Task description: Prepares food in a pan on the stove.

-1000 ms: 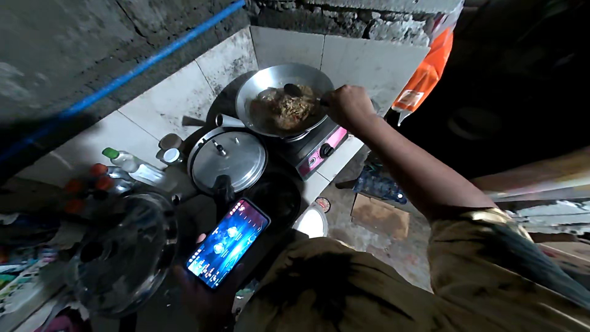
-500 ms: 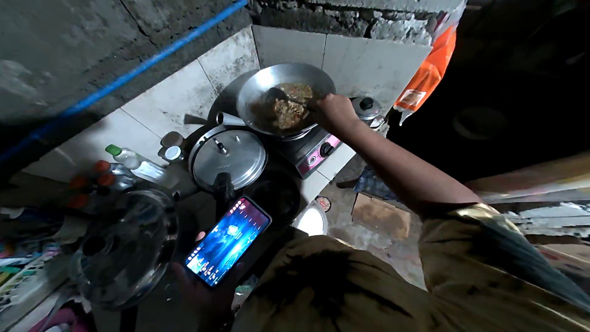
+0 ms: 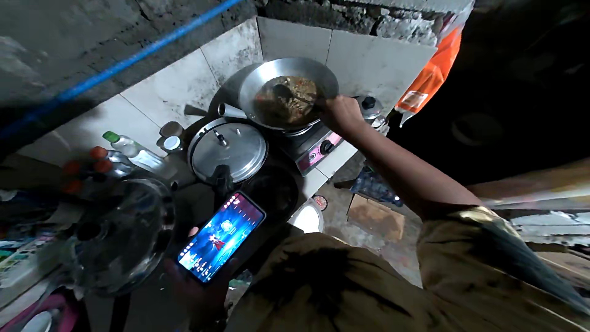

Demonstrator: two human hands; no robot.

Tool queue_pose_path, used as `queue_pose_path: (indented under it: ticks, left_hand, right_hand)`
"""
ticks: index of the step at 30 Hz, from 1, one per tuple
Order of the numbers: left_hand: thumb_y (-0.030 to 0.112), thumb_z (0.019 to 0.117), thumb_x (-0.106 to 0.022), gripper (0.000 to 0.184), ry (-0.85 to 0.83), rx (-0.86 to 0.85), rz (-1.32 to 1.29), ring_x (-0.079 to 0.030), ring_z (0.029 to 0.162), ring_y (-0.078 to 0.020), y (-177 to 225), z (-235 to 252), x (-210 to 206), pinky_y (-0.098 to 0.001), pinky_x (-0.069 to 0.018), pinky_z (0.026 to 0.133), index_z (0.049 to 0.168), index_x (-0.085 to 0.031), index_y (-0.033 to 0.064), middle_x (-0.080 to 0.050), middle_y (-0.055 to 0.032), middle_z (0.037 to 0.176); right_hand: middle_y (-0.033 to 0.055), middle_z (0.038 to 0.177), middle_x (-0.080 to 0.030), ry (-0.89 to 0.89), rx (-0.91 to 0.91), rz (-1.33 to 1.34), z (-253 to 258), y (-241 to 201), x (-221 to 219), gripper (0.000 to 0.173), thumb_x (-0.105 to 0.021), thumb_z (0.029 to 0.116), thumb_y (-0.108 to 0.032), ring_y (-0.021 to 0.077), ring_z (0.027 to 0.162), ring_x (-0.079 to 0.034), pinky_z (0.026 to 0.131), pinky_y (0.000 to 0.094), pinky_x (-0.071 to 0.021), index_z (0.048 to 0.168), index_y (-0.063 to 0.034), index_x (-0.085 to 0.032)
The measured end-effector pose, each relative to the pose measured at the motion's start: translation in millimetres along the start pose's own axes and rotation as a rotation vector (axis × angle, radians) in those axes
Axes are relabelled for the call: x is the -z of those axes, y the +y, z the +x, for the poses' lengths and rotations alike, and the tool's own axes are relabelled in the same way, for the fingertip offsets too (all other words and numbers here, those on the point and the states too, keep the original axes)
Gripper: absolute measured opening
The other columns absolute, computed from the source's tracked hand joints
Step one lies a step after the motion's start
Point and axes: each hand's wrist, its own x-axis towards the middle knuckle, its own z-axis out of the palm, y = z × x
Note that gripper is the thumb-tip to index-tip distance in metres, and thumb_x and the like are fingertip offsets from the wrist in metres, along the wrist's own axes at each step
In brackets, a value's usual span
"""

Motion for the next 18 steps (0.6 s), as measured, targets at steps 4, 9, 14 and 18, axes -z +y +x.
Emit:
queue_pose_path:
  ticks: [4,9,14,18]
  left_hand:
    - [0.042,0.0645,-0.095,0.119,-0.048,-0.316,0.678,-0.059,0.127,-0.0132,1,-6,22,-0.0328,-0.0509,0.109,0.148,-0.029,-0.0113,-0.058,-0.0123,0.139]
    - [0.035,0.0863,-0.08,0.075,0.007,-0.152,0.32,-0.064,0.121,-0.0154,4,-3,22,-0.035,-0.0549,0.102,0.144,-0.046,0.0015,-0.065,-0.0075,0.133]
    - [0.041,0.0695,-0.092,0.112,-0.02,-0.361,0.742,-0.058,0.128,-0.0152,8,-1,42,-0.0329,-0.0489,0.111,0.146,-0.031,-0.0148,-0.057,-0.0174,0.14]
    - [0.035,0.0741,-0.086,0.107,0.085,-0.382,0.892,-0.057,0.128,-0.011,14,-3,42,-0.0267,-0.0474,0.109,0.144,-0.026,-0.0206,-0.055,-0.0227,0.139]
  right_hand:
    - [0.0268,0.105,-0.07,-0.015,0.031,0.035,-4,14,12,0.028,-0.061,0.0982,-0.022,0.0506,0.098,-0.068,0.078,0.0699,-0.0507,0.122,-0.0109,-0.07]
    - [0.025,0.106,-0.072,0.041,0.031,0.097,-19,30,31,0.03,-0.064,0.0985,-0.024,0.0509,0.097,-0.068,0.077,0.0745,-0.049,0.127,-0.0188,-0.071]
    - [0.0292,0.106,-0.07,0.066,-0.065,0.036,-22,31,29,0.031,-0.06,0.1003,-0.02,0.055,0.1,-0.066,0.077,0.0747,-0.0479,0.13,-0.0145,-0.069]
    - [0.0263,0.105,-0.071,0.019,-0.007,0.065,-29,38,26,0.03,-0.063,0.0981,-0.019,0.0525,0.097,-0.067,0.077,0.0738,-0.0487,0.127,-0.0155,-0.071]
